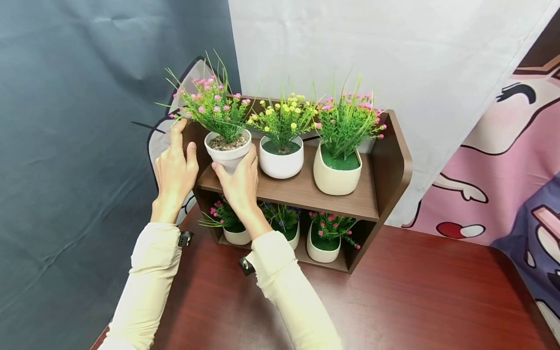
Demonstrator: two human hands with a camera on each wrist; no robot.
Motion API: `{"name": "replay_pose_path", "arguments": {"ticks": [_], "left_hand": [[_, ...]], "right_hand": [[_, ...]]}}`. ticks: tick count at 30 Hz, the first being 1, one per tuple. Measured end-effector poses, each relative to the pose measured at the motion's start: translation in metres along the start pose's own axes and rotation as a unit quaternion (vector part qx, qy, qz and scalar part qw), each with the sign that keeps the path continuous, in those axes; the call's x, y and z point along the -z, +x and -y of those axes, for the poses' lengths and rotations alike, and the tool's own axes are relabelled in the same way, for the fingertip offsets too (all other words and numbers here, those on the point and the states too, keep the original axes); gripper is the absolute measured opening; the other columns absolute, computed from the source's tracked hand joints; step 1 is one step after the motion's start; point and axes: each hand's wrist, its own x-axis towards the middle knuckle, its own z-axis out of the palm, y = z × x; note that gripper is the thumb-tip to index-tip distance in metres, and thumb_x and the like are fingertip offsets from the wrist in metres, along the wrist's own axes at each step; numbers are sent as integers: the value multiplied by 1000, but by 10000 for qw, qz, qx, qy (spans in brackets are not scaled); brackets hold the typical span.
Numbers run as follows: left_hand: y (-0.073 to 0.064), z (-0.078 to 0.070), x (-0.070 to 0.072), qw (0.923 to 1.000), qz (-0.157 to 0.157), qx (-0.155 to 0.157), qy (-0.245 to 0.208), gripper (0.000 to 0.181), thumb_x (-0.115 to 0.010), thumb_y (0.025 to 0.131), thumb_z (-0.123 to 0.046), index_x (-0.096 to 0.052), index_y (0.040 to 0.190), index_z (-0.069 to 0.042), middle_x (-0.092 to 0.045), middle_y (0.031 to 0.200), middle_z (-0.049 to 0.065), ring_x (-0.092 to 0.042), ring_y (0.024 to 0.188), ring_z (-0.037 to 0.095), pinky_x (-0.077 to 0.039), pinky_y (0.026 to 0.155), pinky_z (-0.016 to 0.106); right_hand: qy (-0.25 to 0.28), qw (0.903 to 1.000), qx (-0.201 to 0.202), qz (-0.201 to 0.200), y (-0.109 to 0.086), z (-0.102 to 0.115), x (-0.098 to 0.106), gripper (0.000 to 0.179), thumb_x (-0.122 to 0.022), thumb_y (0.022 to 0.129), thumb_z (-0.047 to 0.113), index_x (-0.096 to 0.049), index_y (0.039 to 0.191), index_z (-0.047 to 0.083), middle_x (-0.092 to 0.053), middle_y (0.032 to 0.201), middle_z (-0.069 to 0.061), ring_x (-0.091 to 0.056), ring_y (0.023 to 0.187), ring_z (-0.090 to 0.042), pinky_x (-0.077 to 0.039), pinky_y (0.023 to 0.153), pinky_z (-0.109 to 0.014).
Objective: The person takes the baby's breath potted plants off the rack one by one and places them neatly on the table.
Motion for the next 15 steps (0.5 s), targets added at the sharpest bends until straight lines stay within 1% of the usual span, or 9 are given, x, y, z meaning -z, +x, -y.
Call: {"name": "replay_pose_path", "arguments": {"ticks": [4, 7, 8, 10, 11, 12, 13, 14, 15], "left_hand": [[-1, -3, -2, 10000, 41, 12, -12, 42, -38, 90, -25, -30, 131, -26, -45, 56, 8, -38, 39, 25, -24, 41, 35], [-1, -3, -3, 10000, 34, 80, 43, 38, -37, 90, -27, -35, 127, -20, -46, 58, 9, -40, 41, 28, -26, 42, 38], [0, -3, -2, 9999, 14, 104, 74, 34, -37, 90, -28, -40, 121, -15, -46, 59, 10, -41, 43, 30, -27, 42, 40], [-1, -2, -2, 9997, 33, 150, 202, 24, -38, 89, -25, -51, 98, -6, -45, 58, 12, -42, 45, 33, -28, 43, 42], [-1, -2, -2, 9995, 67, 123, 296, 23, -40, 88, -22, -52, 85, -3, -44, 56, 13, -42, 46, 34, -29, 43, 44], [-2, -2, -1, 9991, 108, 136, 381, 23, -41, 86, -18, -50, 73, -2, -43, 55, 14, -42, 47, 35, -30, 44, 45], [-3, -3, 0, 9987, 178, 132, 468, 24, -42, 84, -14, -46, 64, -2, -43, 55, 15, -42, 48, 36, -31, 46, 45], [-6, -4, 1, 9986, 242, 211, 418, 24, -43, 82, -11, -43, 60, -2, -43, 56, 17, -42, 53, 38, -32, 50, 46], [-7, -6, 3, 9990, 226, 279, 263, 20, -44, 79, -8, -47, 61, 2, -47, 60, 20, -45, 58, 38, -34, 54, 46]], "right_hand": [[-63, 9997, 236, 85, -9, -3, 6, 82, -63, 73, 39, -18, 133, 6, -33, 126, -9, -37, 112, -16, -32, 89, -32], [-106, 9986, 402, 321, -22, -2, 17, 82, -63, 73, 40, -18, 133, 6, -33, 127, -8, -36, 113, -15, -32, 89, -32], [-100, 9980, 461, 411, -27, -1, 21, 83, -63, 73, 40, -18, 134, 7, -34, 127, -8, -37, 113, -15, -32, 89, -33], [-96, 9965, 598, 583, -37, 1, 29, 84, -63, 73, 41, -17, 135, 9, -34, 128, -7, -37, 113, -14, -33, 88, -33], [-94, 9955, 682, 655, -43, 2, 33, 84, -63, 73, 41, -17, 135, 9, -34, 128, -7, -37, 113, -14, -33, 88, -33], [-79, 9945, 755, 714, -48, 2, 37, 84, -63, 72, 42, -17, 135, 11, -35, 127, -6, -37, 112, -13, -33, 88, -33], [-35, 9933, 867, 763, -54, 3, 41, 84, -65, 71, 41, -17, 135, 12, -36, 127, -5, -38, 112, -12, -34, 87, -33], [-8, 9922, 948, 811, -60, 3, 44, 84, -66, 71, 40, -18, 135, 13, -37, 125, -3, -39, 110, -12, -35, 86, -33], [-14, 9909, 1046, 842, -66, 2, 47, 84, -67, 70, 39, -20, 134, 14, -38, 124, -2, -40, 109, -11, -35, 85, -32]]}}
